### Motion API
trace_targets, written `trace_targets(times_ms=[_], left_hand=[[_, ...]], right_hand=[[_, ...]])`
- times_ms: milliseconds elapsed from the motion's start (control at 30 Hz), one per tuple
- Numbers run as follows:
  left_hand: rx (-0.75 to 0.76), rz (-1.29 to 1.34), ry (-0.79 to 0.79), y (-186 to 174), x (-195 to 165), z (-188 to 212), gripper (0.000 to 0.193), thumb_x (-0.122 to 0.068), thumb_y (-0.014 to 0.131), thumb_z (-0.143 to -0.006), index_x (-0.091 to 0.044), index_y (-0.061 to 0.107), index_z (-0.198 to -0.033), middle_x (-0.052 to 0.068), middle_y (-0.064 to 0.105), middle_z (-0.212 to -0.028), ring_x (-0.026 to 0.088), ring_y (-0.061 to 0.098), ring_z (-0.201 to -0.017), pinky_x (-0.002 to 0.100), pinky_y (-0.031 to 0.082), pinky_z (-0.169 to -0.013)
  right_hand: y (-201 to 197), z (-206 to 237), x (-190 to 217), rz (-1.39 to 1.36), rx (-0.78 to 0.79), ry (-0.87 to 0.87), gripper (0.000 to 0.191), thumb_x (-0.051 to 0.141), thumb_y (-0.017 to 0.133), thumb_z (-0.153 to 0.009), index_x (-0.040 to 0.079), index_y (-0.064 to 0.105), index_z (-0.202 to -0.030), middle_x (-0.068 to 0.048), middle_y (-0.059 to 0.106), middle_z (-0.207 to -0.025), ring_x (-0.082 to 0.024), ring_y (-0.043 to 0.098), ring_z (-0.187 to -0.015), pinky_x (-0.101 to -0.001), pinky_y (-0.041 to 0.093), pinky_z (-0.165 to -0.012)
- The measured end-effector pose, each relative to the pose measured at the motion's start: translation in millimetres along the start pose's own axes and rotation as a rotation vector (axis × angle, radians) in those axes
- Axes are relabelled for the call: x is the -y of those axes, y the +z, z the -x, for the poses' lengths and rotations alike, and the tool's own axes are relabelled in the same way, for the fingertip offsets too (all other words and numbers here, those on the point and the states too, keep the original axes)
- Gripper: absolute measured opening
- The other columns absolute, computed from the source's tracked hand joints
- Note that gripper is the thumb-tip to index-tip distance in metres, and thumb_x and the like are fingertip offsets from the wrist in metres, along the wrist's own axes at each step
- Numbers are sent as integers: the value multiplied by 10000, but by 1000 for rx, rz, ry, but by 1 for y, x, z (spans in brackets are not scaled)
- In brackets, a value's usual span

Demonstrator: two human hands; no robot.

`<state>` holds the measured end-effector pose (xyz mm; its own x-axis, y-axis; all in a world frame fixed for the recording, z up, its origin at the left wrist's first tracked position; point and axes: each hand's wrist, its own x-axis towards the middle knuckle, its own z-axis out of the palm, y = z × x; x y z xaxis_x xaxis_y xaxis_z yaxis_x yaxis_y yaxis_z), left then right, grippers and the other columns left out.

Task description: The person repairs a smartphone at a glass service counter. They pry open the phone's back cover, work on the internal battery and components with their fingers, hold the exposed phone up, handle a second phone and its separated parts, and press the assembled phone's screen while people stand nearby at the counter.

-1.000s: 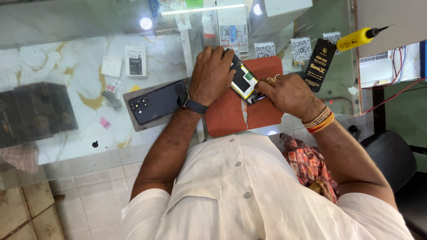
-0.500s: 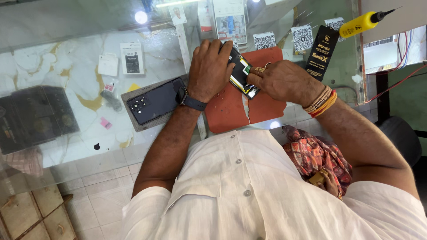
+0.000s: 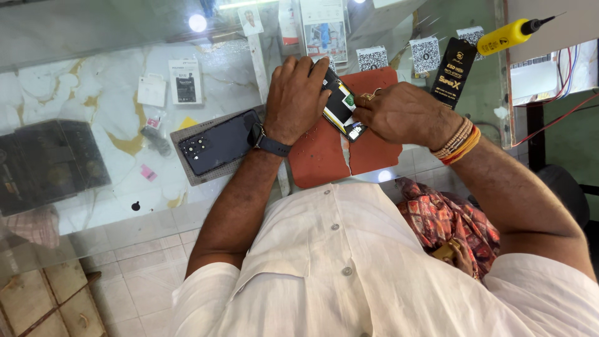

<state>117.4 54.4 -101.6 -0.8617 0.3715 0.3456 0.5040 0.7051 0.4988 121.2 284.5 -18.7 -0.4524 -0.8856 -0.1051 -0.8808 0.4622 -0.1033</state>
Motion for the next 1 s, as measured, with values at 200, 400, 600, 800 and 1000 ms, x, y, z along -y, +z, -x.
trace_targets(times_ms=[200, 400, 600, 800, 1000], left_hand=[[10, -7, -3, 12, -6, 3, 600, -199, 856, -793, -56, 631, -1331, 97, 614, -1093, 315, 549, -1045, 467, 446, -864], [9, -17, -7, 27, -12, 8, 602, -204, 856, -794, -66, 632, -1336, 98, 621, -1100, 314, 552, -1048, 468, 455, -885], [4, -13, -7, 44, -14, 14, 590, -212, 862, -796, -57, 634, -1317, 107, 628, -1103, 320, 559, -1053, 475, 457, -900], [7, -40, -10, 51, -17, 18, 559, -211, 863, -798, -59, 641, -1288, 105, 640, -1123, 320, 562, -1064, 473, 458, -897], [4, -75, -2, 78, -42, 30, 551, -203, 854, -789, -59, 647, -1279, 102, 649, -1124, 321, 566, -1064, 475, 461, -899]], right_hand=[[9, 6, -5, 70, 145, 18, 196, 163, 660, -819, 86, 736, -983, -39, 710, -914, -246, 715, -786, -389, 577, -650], [11, 24, -8, 36, -19, -6, 116, 126, 684, -787, 108, 758, -874, -19, 749, -1006, -238, 714, -760, -379, 562, -600], [35, 48, -12, -138, -75, 75, 163, 91, 744, -777, 115, 789, -932, -12, 743, -926, -234, 705, -723, -371, 552, -596], [59, 75, -4, -327, -285, 271, 188, 92, 800, -805, 87, 764, -989, -12, 727, -977, -223, 714, -825, -357, 559, -693], [96, 111, 20, -266, -395, 471, 376, 16, 781, -795, 89, 771, -1164, -54, 698, -1095, -252, 714, -887, -365, 562, -720]])
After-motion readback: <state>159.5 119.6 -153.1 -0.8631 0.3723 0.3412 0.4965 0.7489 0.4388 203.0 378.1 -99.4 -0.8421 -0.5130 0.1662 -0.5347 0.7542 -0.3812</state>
